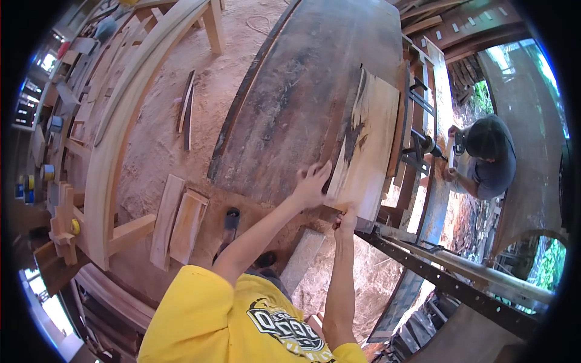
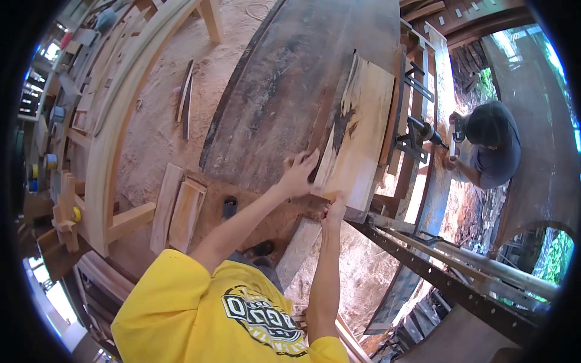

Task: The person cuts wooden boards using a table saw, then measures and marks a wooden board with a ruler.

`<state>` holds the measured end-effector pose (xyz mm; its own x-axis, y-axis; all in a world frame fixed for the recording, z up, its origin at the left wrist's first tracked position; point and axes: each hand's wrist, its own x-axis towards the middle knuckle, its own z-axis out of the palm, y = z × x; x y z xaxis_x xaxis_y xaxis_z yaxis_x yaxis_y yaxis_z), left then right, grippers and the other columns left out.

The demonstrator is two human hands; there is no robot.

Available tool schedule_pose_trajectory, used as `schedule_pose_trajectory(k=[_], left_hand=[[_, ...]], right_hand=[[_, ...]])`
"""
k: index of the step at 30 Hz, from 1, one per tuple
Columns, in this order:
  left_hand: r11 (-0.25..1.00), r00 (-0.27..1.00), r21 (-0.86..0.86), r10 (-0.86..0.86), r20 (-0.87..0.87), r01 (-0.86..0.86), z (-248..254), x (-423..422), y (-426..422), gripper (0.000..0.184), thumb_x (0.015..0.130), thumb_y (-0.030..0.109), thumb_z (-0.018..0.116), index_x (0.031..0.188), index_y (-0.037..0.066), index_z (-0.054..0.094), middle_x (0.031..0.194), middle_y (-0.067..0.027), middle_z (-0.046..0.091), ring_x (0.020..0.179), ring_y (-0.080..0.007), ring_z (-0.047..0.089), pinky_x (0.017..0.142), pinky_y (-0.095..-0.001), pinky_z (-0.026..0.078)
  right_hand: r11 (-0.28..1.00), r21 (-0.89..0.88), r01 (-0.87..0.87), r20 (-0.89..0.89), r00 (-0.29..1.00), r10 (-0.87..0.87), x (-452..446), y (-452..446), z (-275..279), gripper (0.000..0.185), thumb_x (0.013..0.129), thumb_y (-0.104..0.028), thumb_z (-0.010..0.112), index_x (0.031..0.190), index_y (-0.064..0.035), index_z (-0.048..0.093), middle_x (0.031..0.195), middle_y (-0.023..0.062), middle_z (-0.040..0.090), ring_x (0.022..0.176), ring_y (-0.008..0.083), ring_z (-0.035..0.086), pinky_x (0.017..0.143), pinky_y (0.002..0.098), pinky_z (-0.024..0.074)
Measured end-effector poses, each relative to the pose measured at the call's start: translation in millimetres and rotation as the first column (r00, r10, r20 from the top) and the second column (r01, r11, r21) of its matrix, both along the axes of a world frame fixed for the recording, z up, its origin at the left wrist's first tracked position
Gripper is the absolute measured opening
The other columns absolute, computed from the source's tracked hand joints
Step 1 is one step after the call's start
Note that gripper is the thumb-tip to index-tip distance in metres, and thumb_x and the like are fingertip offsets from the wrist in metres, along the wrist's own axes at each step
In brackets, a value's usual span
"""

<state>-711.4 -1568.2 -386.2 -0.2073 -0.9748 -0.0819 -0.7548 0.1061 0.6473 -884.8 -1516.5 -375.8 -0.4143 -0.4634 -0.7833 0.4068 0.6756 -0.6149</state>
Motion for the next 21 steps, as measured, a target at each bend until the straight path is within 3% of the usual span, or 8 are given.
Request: schedule_pose_trajectory(k=[2,8,11,17,21], left_hand=[[0.988,0.99,-0.103,-0.123,-0.066,0.115,-3,12,32,0.123,0.067,0.061,0.081,0.162,0.01,0.021,0.164,-0.0061,0.035,0.149,-0.0241,0.028,0.11,-0.0581,0.019],[0.989,0.994,-0.118,-0.095,-0.061,0.087,-12,5,8,0.131,0.061,0.055,0.087,0.162,0.009,0.018,0.161,-0.0074,0.039,0.15,-0.0261,0.025,0.104,-0.0537,0.021],[0.994,0.994,-0.067,-0.089,-0.065,0.085,1,5,-6,0.126,0.062,0.048,0.089,0.16,0.006,0.022,0.161,-0.0084,0.038,0.15,-0.0256,0.025,0.106,-0.0588,0.023],[0.995,0.998,-0.075,-0.068,-0.009,0.067,10,3,-39,0.12,0.063,0.043,0.089,0.158,0.005,0.026,0.16,-0.0076,0.039,0.15,-0.0249,0.023,0.106,-0.0609,0.025],[0.991,0.999,-0.132,-0.033,0.024,0.036,-1,-1,-59,0.123,0.061,0.048,0.089,0.159,0.007,0.027,0.159,-0.0059,0.041,0.148,-0.0268,0.027,0.106,-0.0596,0.022]], right_hand=[[1.0,-0.009,0.0,0.001,1.0,0.0,2,-7,-1,0.051,0.1,-0.064,0.05,0.075,-0.0198,0.043,0.054,-0.0075,0.035,0.043,0.0075,0.037,0.041,0.0257,0.0242],[1.0,0.012,0.017,-0.015,1.0,-0.017,1,-17,-4,0.054,0.102,-0.062,0.048,0.074,-0.016,0.041,0.055,-0.0054,0.032,0.043,0.009,0.035,0.039,0.0282,0.0248],[0.995,-0.096,0.024,-0.053,0.998,-0.029,-4,-28,-15,0.054,0.102,-0.062,0.048,0.074,-0.0162,0.041,0.055,-0.0055,0.032,0.042,0.0086,0.034,0.04,0.0275,0.024],[0.996,0.027,-0.087,0.018,0.996,0.086,-13,-67,-5,0.052,0.101,-0.066,0.044,0.076,-0.0212,0.042,0.054,-0.0082,0.035,0.044,0.0075,0.037,0.043,0.0275,0.0258],[0.99,0.04,-0.134,0.006,0.991,0.134,-17,-94,-4,0.052,0.101,-0.067,0.041,0.079,-0.0205,0.047,0.054,-0.0076,0.035,0.044,0.0079,0.039,0.042,0.0291,0.0289]])
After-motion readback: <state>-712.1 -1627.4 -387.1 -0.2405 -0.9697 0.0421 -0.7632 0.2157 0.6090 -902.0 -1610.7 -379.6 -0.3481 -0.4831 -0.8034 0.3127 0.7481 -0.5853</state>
